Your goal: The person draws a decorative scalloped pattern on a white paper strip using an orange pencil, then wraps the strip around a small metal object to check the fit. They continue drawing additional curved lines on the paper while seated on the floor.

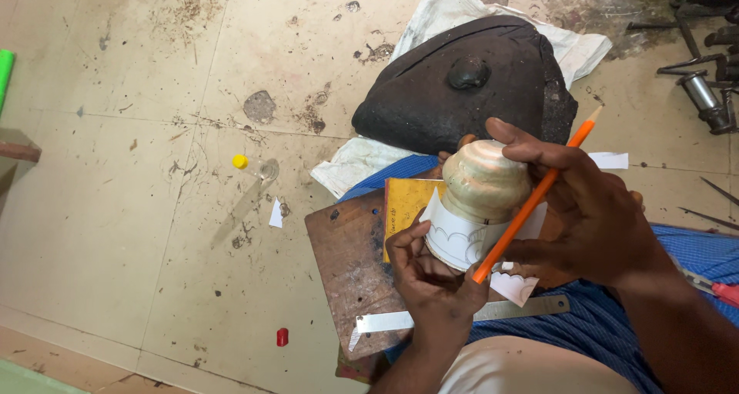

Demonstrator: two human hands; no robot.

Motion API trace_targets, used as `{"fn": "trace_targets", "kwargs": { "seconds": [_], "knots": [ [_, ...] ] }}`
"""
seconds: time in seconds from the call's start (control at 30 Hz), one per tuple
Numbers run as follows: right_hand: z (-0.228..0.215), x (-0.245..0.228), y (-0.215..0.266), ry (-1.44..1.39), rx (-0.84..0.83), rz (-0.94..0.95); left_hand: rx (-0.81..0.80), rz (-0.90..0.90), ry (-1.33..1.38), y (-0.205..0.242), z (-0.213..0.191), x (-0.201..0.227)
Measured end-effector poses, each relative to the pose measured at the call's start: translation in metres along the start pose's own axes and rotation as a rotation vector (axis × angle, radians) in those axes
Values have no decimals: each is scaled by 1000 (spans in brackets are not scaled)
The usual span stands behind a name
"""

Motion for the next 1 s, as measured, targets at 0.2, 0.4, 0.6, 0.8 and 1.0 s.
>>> {"fn": "trace_targets", "kwargs": {
  "seconds": [0.2,0.4,0.6,0.8,1.0],
  "knots": [
    [-4,-7,3,-49,15,-7,-8,18,12,2,5,4],
    [-8,-10,10,-128,28,64,-16,49,-27,4,7,5],
    [-10,-15,11,-137,38,40,-25,52,-23,4,9,7],
    [-8,-17,9,-117,35,14,-39,20,-4,4,10,9],
    [-8,-14,10,-73,56,-8,-30,21,-18,4,10,9]
  ]
}}
Point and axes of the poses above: each hand's wrist, its own y-axis away from the middle knuckle, its own z-axis out of the palm, x = y × z, the point moved 5 cm from there along -y, towards the middle knuckle, and after that the axes turned 10 degrees about x, right-handed, at the moved point
